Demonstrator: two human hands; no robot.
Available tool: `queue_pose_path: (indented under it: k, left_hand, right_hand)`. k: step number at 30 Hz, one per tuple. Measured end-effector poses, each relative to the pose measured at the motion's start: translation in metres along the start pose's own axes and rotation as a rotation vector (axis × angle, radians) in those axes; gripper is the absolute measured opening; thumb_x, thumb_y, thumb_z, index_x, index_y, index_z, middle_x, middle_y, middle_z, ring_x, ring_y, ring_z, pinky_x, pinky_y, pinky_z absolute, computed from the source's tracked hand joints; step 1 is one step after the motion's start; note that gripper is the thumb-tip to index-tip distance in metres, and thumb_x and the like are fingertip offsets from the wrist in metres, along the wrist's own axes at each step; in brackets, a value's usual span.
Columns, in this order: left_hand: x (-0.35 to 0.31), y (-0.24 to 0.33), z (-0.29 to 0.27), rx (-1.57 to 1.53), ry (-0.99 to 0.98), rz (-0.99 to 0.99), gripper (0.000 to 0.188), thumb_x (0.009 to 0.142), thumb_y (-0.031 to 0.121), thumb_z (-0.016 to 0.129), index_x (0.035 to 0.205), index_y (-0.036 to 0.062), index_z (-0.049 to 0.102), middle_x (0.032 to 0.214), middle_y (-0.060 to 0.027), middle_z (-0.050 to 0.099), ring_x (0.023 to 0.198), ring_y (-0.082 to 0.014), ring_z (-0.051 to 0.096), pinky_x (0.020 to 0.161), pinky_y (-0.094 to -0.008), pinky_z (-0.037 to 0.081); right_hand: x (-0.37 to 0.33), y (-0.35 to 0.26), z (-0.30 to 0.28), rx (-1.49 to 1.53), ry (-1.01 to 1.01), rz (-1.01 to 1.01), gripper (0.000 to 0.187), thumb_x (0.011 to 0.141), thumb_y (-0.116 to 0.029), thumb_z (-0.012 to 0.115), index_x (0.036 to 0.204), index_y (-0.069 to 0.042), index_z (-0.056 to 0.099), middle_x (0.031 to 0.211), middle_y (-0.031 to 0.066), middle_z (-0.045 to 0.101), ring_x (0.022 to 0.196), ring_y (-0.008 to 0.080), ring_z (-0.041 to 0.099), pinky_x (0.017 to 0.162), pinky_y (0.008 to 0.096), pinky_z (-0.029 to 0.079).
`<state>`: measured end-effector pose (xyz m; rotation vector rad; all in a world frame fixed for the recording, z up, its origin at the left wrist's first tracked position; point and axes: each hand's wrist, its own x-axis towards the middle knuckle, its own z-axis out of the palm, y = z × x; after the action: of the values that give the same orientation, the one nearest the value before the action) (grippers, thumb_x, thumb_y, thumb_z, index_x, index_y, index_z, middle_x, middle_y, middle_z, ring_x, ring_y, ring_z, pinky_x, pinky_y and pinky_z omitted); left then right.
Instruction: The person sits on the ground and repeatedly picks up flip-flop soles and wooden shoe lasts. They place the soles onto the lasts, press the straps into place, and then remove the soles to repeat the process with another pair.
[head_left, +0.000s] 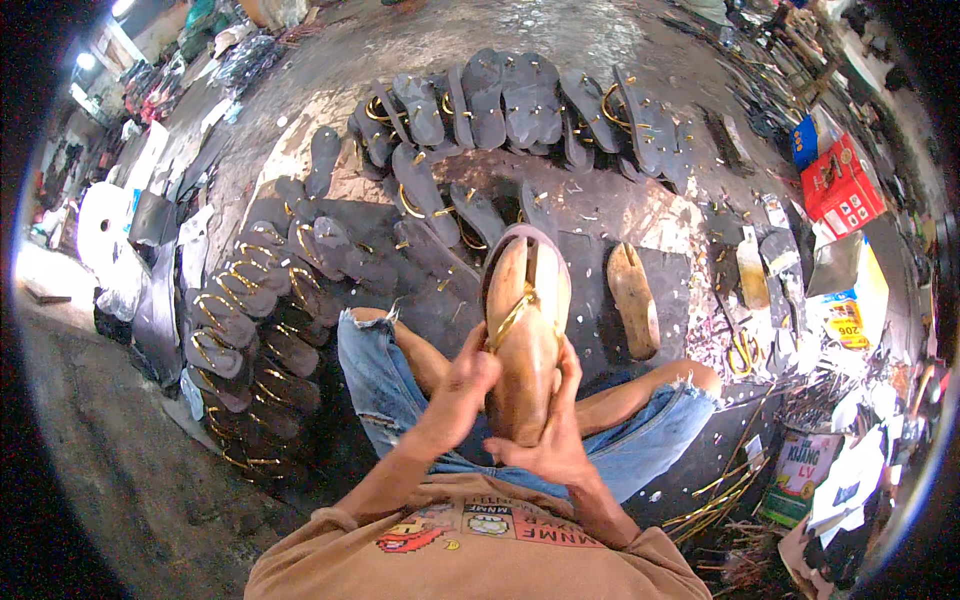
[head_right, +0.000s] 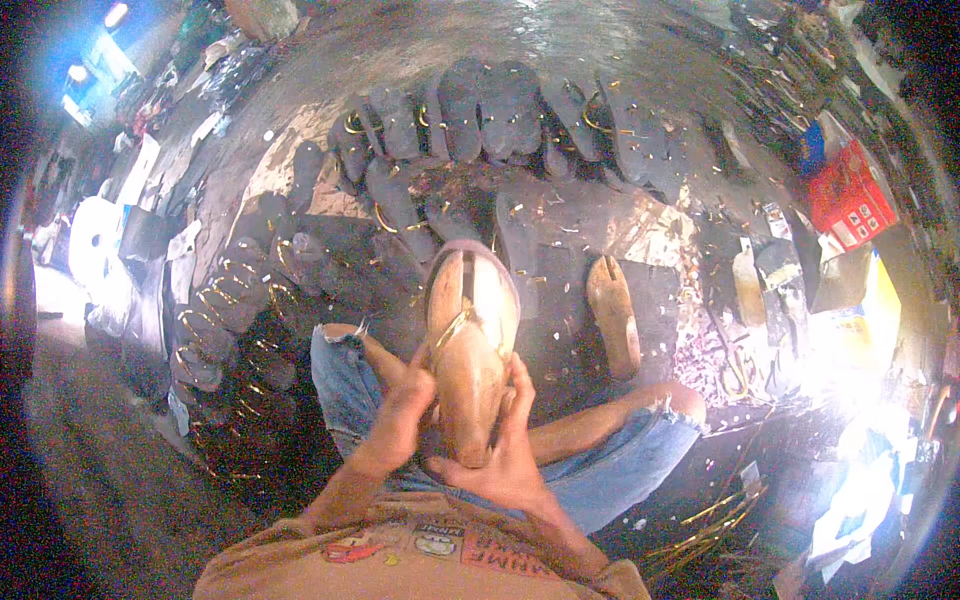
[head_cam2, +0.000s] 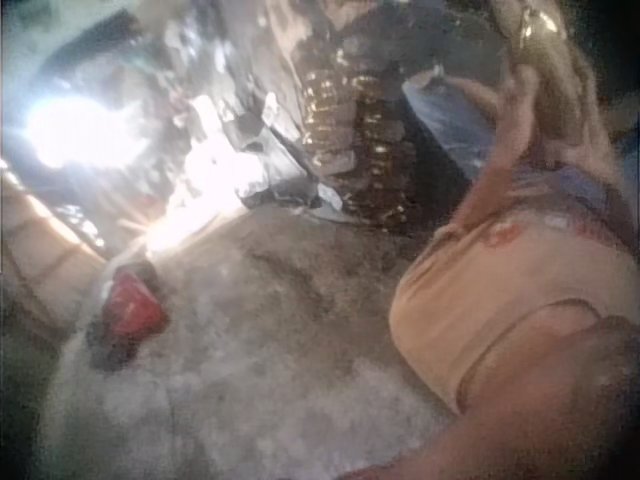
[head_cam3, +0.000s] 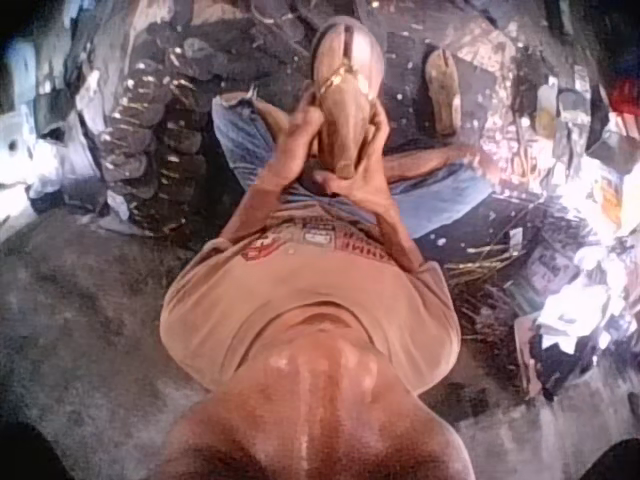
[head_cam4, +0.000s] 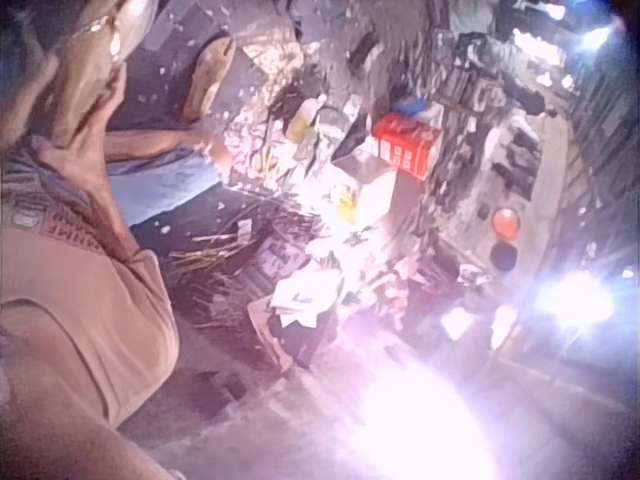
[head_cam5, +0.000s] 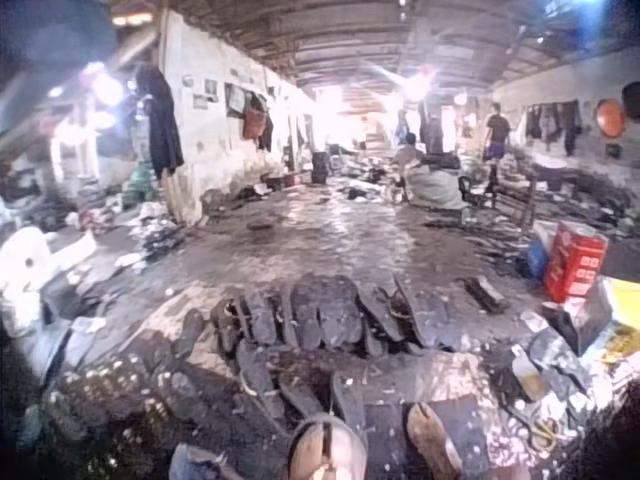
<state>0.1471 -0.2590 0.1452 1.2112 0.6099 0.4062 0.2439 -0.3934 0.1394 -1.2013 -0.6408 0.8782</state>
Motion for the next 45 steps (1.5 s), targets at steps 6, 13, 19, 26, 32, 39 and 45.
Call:
queue_pose_path:
  k: [6,13,19,26,32,39,45]
  left_hand:
    - [-0.022,0.019,-0.045,0.591,-0.153,-0.146,0.040,0.112,0.036,0.056,0.130,0.0010,0.067,0.108,-0.0052,0.073,0.096,-0.0184,0.066,0.088,-0.0367,0.053]
    - [-0.053,-0.043,-0.045,-0.429,-0.272,-0.688,0.032,0.112,0.033,0.056,0.127,0.0052,0.062,0.109,-0.0081,0.066,0.100,-0.0173,0.061,0.087,-0.0338,0.051]
    - [0.001,-0.080,-0.006,-0.639,-0.367,-0.526,0.050,0.110,0.037,0.058,0.149,0.0088,0.044,0.140,-0.0093,0.054,0.126,-0.0222,0.056,0.107,-0.0404,0.046]
    - [0.018,-0.062,-0.048,-0.762,-0.442,-0.207,0.079,0.108,0.056,0.056,0.168,0.0109,0.030,0.165,-0.0112,0.046,0.148,-0.0287,0.050,0.124,-0.0483,0.041]
    - [0.006,-0.067,-0.041,-0.813,-0.067,-0.362,0.065,0.114,0.054,0.039,0.162,0.0105,0.041,0.158,-0.0091,0.055,0.144,-0.0282,0.054,0.122,-0.0482,0.043]
    - [0.021,-0.056,-0.130,-1.023,-0.070,-0.116,0.065,0.111,0.059,0.046,0.147,0.0060,0.052,0.128,-0.0173,0.065,0.103,-0.0228,0.063,0.083,-0.0406,0.058]
    - [0.011,-0.054,-0.063,-1.136,-0.357,-0.266,0.072,0.104,0.064,0.056,0.154,0.0130,0.043,0.123,-0.0095,0.053,0.090,-0.0185,0.050,0.075,-0.0352,0.048]
  right_hand:
    - [-0.033,0.001,-0.032,0.703,-0.064,0.555,0.124,0.079,-0.015,0.090,0.169,-0.009,0.005,0.157,0.0184,0.045,0.139,0.0316,0.052,0.120,0.0480,0.039]
    - [-0.062,-0.016,-0.031,0.297,-0.169,0.379,0.119,0.086,-0.020,0.084,0.168,-0.006,-0.001,0.161,0.0199,0.037,0.142,0.0321,0.047,0.123,0.0478,0.033]
    - [-0.008,-0.038,0.003,-0.283,-0.428,0.011,0.142,0.078,-0.016,0.090,0.166,-0.009,-0.020,0.173,0.0230,0.009,0.161,0.0350,0.017,0.130,0.0496,0.019]
    - [0.011,0.002,-0.003,0.003,-0.193,-0.005,0.133,0.083,-0.003,0.082,0.169,-0.011,-0.019,0.176,0.0223,0.005,0.163,0.0346,0.012,0.131,0.0483,0.018]
    - [0.013,0.025,-0.006,0.051,-0.147,0.167,0.129,0.085,-0.004,0.077,0.169,-0.011,-0.020,0.177,0.0233,-0.001,0.164,0.0359,0.009,0.131,0.0469,0.015]
    - [0.027,0.041,-0.058,-0.362,-0.254,0.215,0.095,0.084,-0.006,0.072,0.164,0.003,0.021,0.163,0.0252,0.035,0.158,0.0342,0.027,0.129,0.0434,0.023]
    - [0.058,0.074,-0.087,-1.028,-0.004,-0.148,0.086,0.085,-0.001,0.076,0.160,0.001,0.034,0.165,0.0275,0.036,0.155,0.0432,0.035,0.128,0.0476,0.029]
